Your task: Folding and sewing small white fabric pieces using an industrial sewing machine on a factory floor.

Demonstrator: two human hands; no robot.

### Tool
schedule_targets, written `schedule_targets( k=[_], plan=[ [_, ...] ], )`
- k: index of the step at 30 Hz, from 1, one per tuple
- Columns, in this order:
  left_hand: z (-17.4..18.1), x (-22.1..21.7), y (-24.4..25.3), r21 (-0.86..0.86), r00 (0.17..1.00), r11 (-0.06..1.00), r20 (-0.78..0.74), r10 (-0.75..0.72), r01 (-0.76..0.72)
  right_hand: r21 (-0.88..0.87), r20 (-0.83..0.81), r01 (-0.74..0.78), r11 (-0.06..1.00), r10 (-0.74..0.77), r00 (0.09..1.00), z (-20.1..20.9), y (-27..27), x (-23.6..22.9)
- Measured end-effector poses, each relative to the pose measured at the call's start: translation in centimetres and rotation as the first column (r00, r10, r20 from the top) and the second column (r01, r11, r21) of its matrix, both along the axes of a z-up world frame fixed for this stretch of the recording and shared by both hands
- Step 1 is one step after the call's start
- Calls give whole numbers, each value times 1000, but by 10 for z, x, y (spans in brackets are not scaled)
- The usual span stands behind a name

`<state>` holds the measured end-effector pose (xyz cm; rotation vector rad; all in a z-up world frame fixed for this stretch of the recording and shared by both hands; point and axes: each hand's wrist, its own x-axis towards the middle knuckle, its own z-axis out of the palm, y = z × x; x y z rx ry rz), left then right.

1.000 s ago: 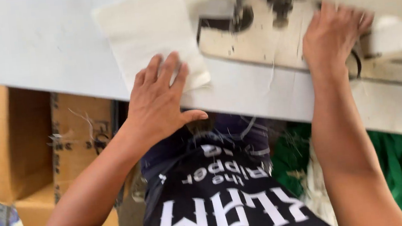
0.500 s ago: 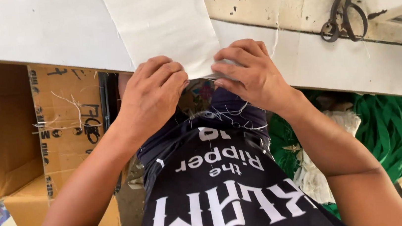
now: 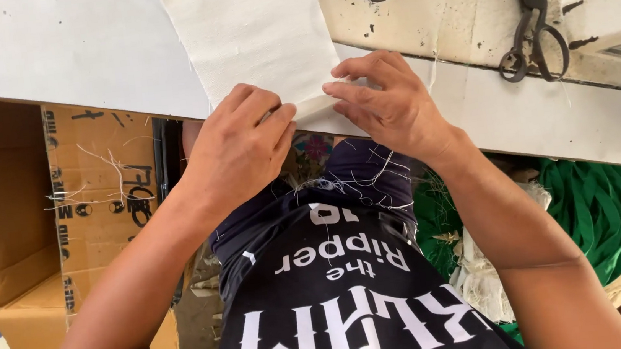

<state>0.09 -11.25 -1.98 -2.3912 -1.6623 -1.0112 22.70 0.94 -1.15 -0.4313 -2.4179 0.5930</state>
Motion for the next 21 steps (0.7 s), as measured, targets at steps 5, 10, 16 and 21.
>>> schedule_targets(
  k=[5,10,16,21],
  plan=[
    [-3,-4,-3,-69,998,997,-53,-30,27,167,68,-61,984,50,996,5,6,-1],
    [-4,-9,-5,-91,998,995,-44,-35,31,267,106,-68,961,41,994,3,8,0],
    [4,-7,-13,-146,1000,989,-10,8,-10,184,117,-68,981,46,992,4,11,1],
    [25,-9,-12,-208,992,977,123,-14,39,131,191,-128,983,102,976,6,17,3]
  ],
)
